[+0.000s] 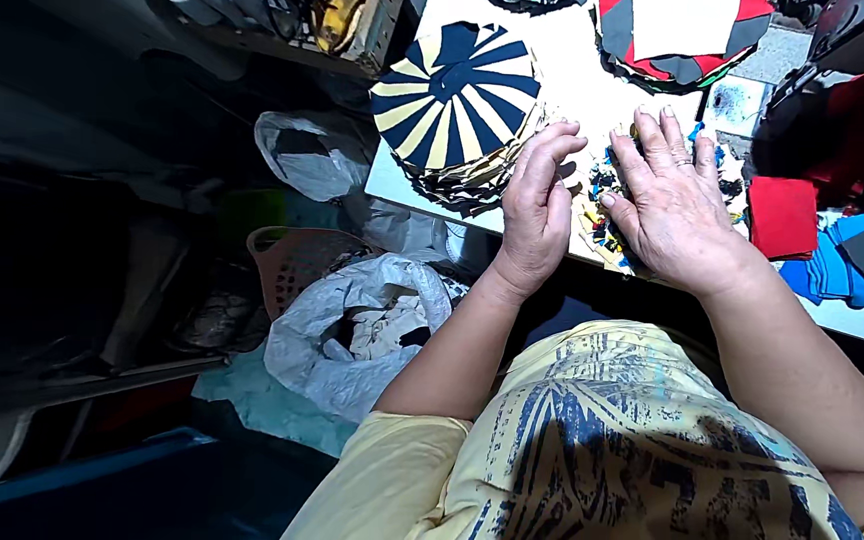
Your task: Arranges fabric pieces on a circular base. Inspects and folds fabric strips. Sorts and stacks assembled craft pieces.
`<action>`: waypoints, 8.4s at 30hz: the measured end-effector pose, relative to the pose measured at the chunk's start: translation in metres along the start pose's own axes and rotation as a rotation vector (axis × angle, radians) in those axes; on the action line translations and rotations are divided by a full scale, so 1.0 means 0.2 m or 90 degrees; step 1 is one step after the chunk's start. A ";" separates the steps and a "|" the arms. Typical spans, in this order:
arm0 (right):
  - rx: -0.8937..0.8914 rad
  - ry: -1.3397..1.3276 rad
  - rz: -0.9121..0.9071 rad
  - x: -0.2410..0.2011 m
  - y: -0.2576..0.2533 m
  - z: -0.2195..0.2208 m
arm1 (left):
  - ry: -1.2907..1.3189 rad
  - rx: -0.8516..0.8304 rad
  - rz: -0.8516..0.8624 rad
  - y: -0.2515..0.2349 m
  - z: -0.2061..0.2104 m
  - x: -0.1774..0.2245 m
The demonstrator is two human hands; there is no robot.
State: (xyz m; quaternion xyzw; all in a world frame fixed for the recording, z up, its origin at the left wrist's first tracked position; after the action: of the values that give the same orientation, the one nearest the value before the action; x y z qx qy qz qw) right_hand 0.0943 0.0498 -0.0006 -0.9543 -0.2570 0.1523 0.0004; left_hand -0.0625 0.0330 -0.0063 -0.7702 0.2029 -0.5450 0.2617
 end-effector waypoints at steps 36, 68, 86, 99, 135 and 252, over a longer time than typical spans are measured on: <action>0.022 -0.063 0.030 0.07 0.05 0.00 | -0.063 -0.180 0.045 -0.10 0.05 0.18; 0.184 -0.144 -0.084 0.39 0.65 -0.33 | 0.087 -0.306 -0.054 -0.03 0.27 0.35; 0.235 -0.170 -0.087 0.42 0.66 -0.32 | -0.080 -0.456 0.137 0.11 0.46 0.46; 0.232 -0.175 -0.084 0.42 0.67 -0.31 | -0.294 -0.512 0.152 0.13 0.60 0.45; 0.241 -0.155 -0.062 0.44 0.63 -0.29 | -0.255 -0.498 0.149 0.11 0.63 0.45; 0.180 -0.249 0.022 0.05 0.49 -0.09 | -0.255 -0.394 0.109 -0.11 0.31 0.24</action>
State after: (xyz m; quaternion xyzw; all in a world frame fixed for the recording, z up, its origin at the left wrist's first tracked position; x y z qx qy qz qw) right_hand 0.1550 -0.0283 0.0060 -0.9015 -0.2118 0.3685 0.0817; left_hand 0.0130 0.0341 0.0259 -0.8845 0.3662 -0.2725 0.0960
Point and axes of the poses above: each hand's wrist, its own y-axis away from the middle knuckle, its own z-axis out of the palm, x = y × z, the point moved 6 cm from there along -y, towards the middle knuckle, and after that the axes turned 2 degrees about -y, right-handed, at the moved point
